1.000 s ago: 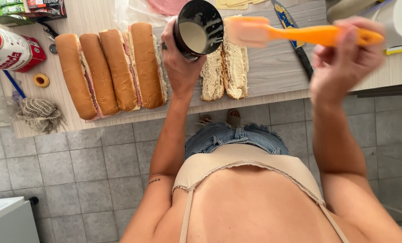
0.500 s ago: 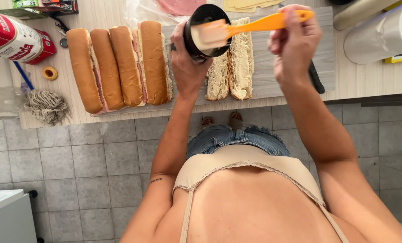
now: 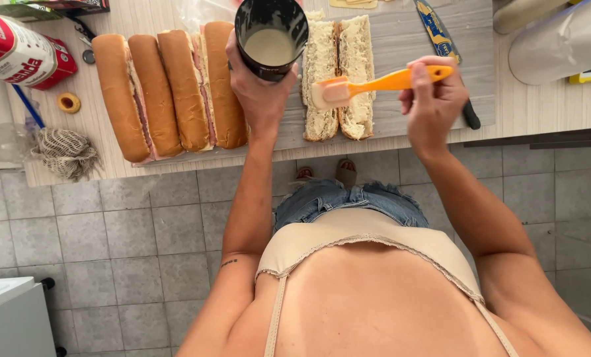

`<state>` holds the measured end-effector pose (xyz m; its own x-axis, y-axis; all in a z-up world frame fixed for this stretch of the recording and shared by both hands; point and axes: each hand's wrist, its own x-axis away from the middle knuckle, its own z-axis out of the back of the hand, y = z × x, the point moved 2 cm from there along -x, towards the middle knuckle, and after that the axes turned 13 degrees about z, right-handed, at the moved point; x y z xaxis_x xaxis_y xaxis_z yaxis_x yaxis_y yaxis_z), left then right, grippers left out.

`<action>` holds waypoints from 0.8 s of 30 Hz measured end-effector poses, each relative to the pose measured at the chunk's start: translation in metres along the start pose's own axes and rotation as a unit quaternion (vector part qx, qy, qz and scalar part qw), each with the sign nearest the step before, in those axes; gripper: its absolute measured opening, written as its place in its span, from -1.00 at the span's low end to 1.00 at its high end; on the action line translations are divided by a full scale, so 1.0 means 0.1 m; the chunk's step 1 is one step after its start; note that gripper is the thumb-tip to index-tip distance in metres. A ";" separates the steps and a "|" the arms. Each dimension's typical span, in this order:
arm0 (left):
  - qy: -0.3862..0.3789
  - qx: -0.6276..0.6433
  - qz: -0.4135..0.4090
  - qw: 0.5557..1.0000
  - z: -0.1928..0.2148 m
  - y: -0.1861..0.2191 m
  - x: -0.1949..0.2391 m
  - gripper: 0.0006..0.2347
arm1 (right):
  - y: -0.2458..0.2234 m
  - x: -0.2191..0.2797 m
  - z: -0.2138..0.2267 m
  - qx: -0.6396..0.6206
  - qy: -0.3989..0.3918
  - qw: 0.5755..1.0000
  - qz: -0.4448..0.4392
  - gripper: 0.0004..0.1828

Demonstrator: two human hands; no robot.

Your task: Preparing multiple large sandwiches by slicing bread, spreading sauce, and layering ham and cheese.

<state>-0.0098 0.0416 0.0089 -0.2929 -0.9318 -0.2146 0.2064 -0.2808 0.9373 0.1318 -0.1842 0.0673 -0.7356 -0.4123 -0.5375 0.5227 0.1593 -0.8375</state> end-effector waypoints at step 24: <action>-0.009 0.001 0.014 1.000 0.14 -0.05 0.11 -0.18 | -0.13 0.43 0.13 0.055 -0.010 0.996 -0.072 -0.83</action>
<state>-0.0274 0.0359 0.0056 -0.3039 -0.9350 -0.1827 0.2124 -0.2534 0.9438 0.0989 -0.2159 0.0564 -0.7980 -0.4427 -0.4089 0.4569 -0.0019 -0.8895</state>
